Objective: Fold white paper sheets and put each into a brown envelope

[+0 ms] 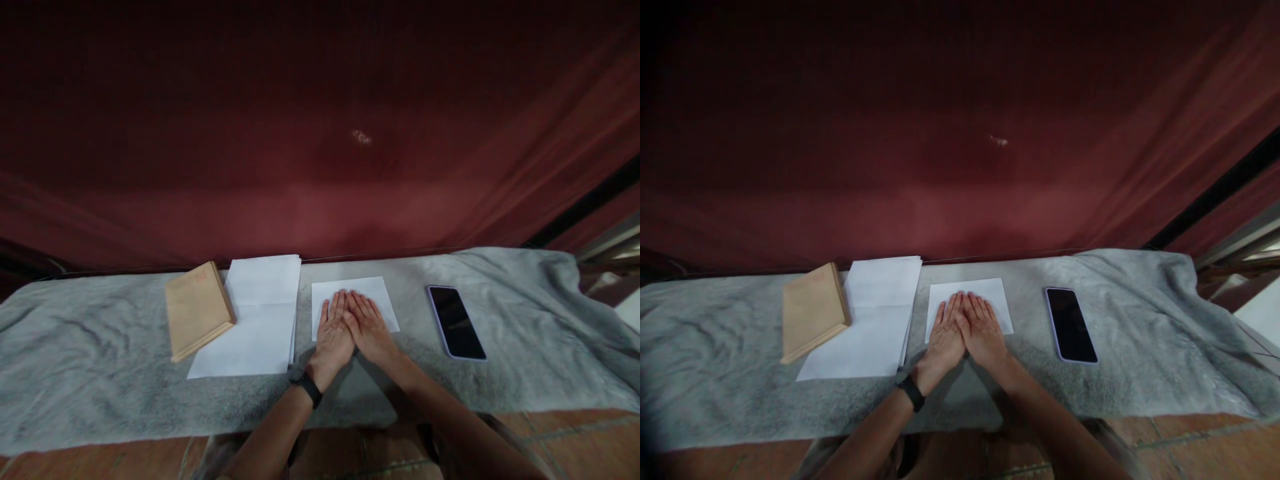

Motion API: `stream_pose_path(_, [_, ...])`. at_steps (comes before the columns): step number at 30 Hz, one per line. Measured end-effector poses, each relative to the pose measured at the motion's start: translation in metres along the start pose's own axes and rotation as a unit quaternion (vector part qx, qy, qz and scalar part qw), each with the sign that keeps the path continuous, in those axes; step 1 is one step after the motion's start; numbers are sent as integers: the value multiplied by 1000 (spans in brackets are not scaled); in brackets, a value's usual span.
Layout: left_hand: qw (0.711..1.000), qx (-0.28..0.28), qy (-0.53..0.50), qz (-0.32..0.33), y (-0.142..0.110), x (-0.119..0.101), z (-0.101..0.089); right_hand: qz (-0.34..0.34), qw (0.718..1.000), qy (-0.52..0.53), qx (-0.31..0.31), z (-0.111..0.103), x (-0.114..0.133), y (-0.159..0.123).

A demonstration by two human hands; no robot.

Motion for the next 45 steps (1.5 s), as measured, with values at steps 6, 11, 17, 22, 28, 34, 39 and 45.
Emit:
stream_pose_path(6, [999,0,9,-52,-4,21,-5,-21,996,-62,-55,-3,-5,-5])
stream_pose_path(11, [997,-26,12,-74,-9,32,-10,-18,989,-111,-94,-11,-16,-7])
stream_pose_path(17, [993,-50,17,-109,-18,48,-11,1,984,-136,-116,-20,-46,-9])
stream_pose_path(22, [990,-62,18,-128,-25,57,-13,27,981,-151,-117,-25,-68,-16])
stream_pose_path(28, [987,-97,19,-125,-16,42,-27,62,982,-126,-128,-32,-73,-13])
stream_pose_path(34, [999,-22,-15,-42,22,1,-10,8,997,-61,-45,-14,-34,18])
stream_pose_path(39, [999,5,-16,-31,36,-3,-1,0,997,-77,-16,-4,-19,33])
stream_pose_path(45, [997,-32,-22,-61,28,19,-6,4,991,-115,-75,-9,-30,30])
Point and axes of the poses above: each hand's wrist, its own y-axis towards the middle knuckle, its own z-axis out of the palm, x = y × z, the point moved 8 cm from there along y, towards the middle knuckle, and after that the axes turned 8 degrees about z, right-handed, at the moved point
